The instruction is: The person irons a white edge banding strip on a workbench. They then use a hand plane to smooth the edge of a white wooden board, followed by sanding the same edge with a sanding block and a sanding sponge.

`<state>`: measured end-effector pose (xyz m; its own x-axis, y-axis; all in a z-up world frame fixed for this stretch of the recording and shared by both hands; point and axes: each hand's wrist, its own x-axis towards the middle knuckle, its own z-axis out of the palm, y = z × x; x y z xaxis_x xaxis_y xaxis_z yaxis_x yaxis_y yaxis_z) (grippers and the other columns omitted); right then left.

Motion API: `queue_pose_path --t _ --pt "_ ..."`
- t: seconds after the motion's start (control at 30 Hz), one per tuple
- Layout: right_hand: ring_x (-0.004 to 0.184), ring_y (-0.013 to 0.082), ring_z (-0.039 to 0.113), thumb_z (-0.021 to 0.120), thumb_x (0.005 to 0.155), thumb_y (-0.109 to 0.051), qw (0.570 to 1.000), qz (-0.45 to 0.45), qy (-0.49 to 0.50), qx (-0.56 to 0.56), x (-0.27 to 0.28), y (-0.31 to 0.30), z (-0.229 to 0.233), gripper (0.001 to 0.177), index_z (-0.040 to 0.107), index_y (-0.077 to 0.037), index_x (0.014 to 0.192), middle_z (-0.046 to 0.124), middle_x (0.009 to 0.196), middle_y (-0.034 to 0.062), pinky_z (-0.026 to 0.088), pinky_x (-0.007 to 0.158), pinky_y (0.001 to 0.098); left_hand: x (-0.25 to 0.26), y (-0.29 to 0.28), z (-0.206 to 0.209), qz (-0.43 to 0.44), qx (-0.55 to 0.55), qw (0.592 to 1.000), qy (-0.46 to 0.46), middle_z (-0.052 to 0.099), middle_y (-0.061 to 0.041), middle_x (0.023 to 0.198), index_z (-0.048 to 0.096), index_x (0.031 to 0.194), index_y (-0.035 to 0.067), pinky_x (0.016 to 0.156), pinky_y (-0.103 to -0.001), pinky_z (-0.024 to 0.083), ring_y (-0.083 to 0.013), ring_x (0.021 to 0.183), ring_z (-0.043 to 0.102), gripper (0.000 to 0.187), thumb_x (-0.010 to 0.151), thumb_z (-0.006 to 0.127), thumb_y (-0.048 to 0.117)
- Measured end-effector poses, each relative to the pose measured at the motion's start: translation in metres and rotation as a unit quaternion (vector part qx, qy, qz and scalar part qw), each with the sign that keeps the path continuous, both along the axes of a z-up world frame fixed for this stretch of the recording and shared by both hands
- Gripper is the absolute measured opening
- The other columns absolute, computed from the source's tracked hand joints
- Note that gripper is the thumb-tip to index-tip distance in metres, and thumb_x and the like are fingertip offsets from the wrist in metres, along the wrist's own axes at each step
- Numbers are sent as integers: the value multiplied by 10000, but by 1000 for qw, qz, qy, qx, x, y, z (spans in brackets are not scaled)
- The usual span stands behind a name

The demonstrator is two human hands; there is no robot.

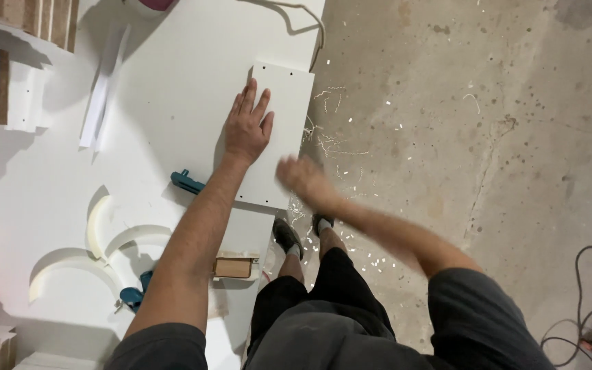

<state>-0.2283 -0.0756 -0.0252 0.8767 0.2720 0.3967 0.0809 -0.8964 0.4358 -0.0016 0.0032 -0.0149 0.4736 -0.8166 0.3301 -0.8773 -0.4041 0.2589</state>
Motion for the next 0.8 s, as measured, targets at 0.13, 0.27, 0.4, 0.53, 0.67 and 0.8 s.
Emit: queue_pose_path --t 0.13,0.27,0.4,0.53,0.67,0.8 --pt "1458 435 403 356 1046 -81 897 213 81 378 -87 80 -10 456 459 -42 1489 458 1540 247 297 1170 610 -2 0 4 3 7 1000 -9 389 -125 1608 592 1474 180 1212 -398 341 -267 1445 449 464 1064 538 391" --pt "960 306 724 488 1040 -230 812 164 105 551 -150 124 -80 367 667 -87 1326 718 1139 131 558 806 443 0 -2 5 -1 4 1000 -8 385 -134 1606 590 1475 175 1210 -404 344 -270 1444 446 467 1063 544 390" --pt "540 108 573 814 906 -405 494 -301 51 815 -80 98 -53 293 723 -209 707 630 549 -45 447 540 276 -2 0 3 -2 -5 1000 -12 402 -136 1595 603 1464 170 1203 -405 348 -279 1429 467 463 1054 562 383" --pt "509 95 545 895 835 -362 448 -265 40 853 -46 92 -23 323 663 -178 708 597 541 -41 408 493 255 -2 0 4 1 -4 1000 0 392 -126 1604 604 1466 174 1213 -399 334 -271 1438 455 462 1054 562 381" --pt "497 87 476 792 933 -190 396 -183 -11 900 -42 72 -16 265 641 -97 736 531 529 -17 371 484 237 -2 -1 5 3 1 1000 5 389 -121 1607 596 1471 178 1222 -391 323 -260 1447 444 460 1059 556 379" --pt "523 161 478 893 838 -269 493 -181 12 851 -19 43 -4 334 641 -60 772 552 549 70 380 508 315 -4 -1 12 7 8 1000 5 414 -125 1590 601 1462 175 1216 -396 336 -272 1431 464 453 1058 557 373"
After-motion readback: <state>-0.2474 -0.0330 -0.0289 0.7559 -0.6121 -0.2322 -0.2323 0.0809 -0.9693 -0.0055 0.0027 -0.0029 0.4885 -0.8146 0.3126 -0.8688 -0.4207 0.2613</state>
